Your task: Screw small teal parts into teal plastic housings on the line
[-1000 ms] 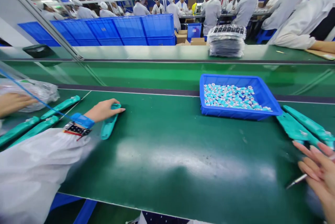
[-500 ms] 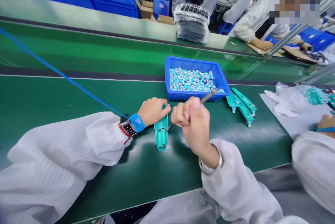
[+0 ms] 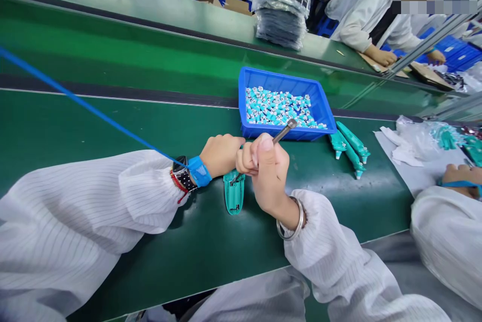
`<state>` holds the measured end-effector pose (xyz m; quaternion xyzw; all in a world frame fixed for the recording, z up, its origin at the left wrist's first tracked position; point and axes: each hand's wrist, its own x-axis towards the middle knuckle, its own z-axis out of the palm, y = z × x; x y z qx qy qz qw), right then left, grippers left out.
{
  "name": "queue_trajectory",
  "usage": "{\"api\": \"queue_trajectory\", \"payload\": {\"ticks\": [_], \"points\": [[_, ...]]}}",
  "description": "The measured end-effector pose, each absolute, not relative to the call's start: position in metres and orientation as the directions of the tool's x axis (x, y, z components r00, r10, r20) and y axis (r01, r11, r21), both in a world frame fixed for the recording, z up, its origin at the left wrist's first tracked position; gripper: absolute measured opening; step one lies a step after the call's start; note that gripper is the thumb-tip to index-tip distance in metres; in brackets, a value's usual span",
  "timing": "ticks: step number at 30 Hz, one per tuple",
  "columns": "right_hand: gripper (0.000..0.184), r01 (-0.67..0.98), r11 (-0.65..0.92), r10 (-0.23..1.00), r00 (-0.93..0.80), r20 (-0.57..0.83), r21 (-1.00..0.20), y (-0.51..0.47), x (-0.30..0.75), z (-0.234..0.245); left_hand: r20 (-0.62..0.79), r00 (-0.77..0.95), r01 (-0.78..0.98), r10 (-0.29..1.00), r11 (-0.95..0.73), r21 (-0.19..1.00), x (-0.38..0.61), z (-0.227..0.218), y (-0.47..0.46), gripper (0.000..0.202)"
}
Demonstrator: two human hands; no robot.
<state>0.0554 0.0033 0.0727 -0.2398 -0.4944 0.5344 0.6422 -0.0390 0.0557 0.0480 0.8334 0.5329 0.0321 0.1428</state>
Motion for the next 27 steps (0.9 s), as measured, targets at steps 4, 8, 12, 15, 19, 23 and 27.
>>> {"api": "queue_trajectory", "payload": {"ticks": [4,8,12,15,19,23,27], "points": [[0.039,-0.406,0.360,0.908,-0.054,0.416,-0.840,0.002,0.050,0.070,-0.106,0.438,0.870,0.893,-0.391,0.300,-0.039,0.047,0.056,0.030],[0.036,-0.350,0.461,0.870,-0.004,0.493,-0.815,0.001,0.041,0.067,-0.110,0.476,0.844,0.872,-0.418,0.337,-0.039,0.046,0.056,0.029],[0.036,-0.310,0.455,0.880,0.016,0.474,-0.835,0.003,0.036,0.062,-0.108,0.502,0.826,0.858,-0.438,0.354,-0.039,0.047,0.057,0.030],[0.038,-0.359,0.412,0.906,0.063,0.419,-0.837,0.003,0.040,0.062,-0.103,0.487,0.840,0.868,-0.432,0.327,-0.039,0.046,0.057,0.032],[0.041,-0.396,0.402,0.913,0.111,0.391,-0.826,0.002,0.052,0.070,-0.058,0.426,0.865,0.903,-0.388,0.317,-0.037,0.043,0.056,0.038],[0.040,-0.326,0.478,0.878,0.195,0.437,-0.816,0.001,0.061,0.079,0.002,0.395,0.868,0.919,-0.374,0.326,-0.035,0.038,0.055,0.038],[0.039,-0.280,0.434,0.900,0.181,0.396,-0.856,0.002,0.060,0.074,0.011,0.389,0.869,0.921,-0.370,0.330,-0.035,0.037,0.055,0.039]]}}
